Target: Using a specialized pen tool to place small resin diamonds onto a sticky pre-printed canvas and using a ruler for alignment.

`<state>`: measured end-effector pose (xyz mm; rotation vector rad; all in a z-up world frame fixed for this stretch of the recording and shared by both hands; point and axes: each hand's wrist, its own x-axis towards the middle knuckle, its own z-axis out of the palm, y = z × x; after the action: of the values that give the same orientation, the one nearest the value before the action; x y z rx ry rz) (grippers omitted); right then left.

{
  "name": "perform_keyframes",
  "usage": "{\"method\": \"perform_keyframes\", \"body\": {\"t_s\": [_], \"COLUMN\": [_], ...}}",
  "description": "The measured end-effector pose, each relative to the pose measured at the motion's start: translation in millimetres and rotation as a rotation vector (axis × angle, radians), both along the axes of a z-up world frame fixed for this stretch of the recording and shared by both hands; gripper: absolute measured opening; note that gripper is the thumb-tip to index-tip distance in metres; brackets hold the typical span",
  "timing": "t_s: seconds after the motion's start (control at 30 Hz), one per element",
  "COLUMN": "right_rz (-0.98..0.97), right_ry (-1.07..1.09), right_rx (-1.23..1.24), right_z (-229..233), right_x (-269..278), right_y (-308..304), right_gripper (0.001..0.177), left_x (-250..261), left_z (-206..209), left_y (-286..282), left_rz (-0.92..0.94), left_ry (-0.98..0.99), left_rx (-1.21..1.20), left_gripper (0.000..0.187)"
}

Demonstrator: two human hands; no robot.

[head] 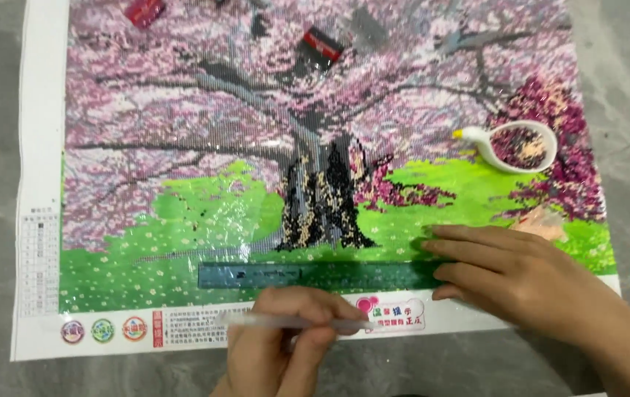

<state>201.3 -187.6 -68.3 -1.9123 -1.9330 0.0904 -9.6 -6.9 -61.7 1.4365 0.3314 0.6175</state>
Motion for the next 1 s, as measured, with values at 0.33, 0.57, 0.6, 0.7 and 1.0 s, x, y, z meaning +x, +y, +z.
{"method": "perform_keyframes", "body": {"t_s": [0.33,0.57,0.6,0.7,1.0], "right_rz": [0.117,0.249,0.258,0.257,0.246], "right_ry": [0.129,0.029,0.016,-0.016,-0.006], "right_rx": [0.135,0.127,0.124,0.111,0.130], "right_z": [-8,-14,-14,-14,-12], "right_x": [0,-13,-13,-13,-10], "right_y": [2,1,2,2,2], "right_gripper": [0.019,0.018,0.017,0.018,0.016], "left_x": [18,21,20,19,17], "left_z": [-29,-48,-49,-51,-49], "left_y": [-14,-28,-28,-29,-26], "left_rz": [-0.189,-0.203,-0.213,-0.233,-0.242], "left_ry": [0.097,0.109,0.115,0.128,0.087], "left_rx": [0.348,0.367,0.361,0.386,0.477], "left_gripper": [0.017,0.009,0.008,0.009,0.015]}}
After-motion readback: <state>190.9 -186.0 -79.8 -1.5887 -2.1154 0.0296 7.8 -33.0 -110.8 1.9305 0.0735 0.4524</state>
